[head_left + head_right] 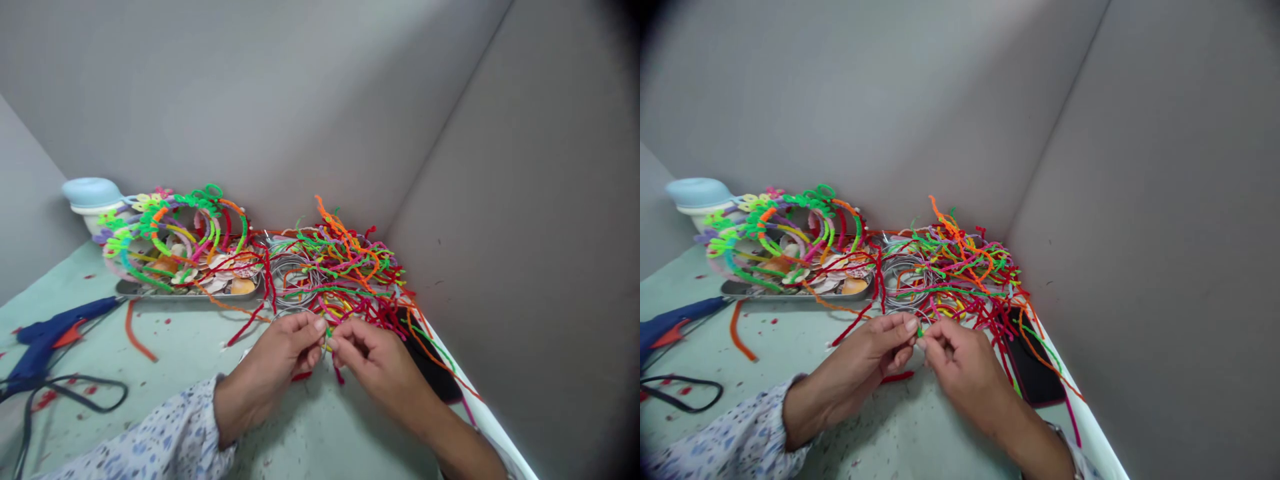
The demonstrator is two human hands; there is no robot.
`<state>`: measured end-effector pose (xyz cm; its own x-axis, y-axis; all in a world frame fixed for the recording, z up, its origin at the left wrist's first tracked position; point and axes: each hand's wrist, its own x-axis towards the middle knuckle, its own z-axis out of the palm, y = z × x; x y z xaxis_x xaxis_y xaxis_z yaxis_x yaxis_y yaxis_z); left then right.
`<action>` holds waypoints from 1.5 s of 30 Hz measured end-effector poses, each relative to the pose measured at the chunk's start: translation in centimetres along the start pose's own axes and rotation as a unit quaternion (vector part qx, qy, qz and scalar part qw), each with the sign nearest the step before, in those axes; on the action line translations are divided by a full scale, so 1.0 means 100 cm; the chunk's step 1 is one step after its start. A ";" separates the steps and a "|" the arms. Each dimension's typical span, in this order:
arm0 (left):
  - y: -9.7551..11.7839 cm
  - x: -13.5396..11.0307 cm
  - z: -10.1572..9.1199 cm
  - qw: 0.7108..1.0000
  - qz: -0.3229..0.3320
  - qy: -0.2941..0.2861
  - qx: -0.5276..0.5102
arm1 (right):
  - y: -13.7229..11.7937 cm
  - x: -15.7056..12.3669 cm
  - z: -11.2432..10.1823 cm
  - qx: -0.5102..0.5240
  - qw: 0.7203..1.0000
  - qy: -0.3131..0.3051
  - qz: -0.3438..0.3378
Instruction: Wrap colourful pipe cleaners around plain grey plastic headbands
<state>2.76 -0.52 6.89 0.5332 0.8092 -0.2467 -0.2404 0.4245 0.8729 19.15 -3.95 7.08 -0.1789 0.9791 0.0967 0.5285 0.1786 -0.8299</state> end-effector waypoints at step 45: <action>0.007 0.007 -0.009 0.998 0.045 0.038 -0.007 | -0.003 0.004 0.004 0.154 0.981 -0.077 0.094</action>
<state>2.28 0.68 6.93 0.4465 0.8722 -0.1996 -0.2959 0.3544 0.8871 18.56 -3.63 7.10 -0.2385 0.9613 -0.1380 0.2921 -0.0645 -0.9542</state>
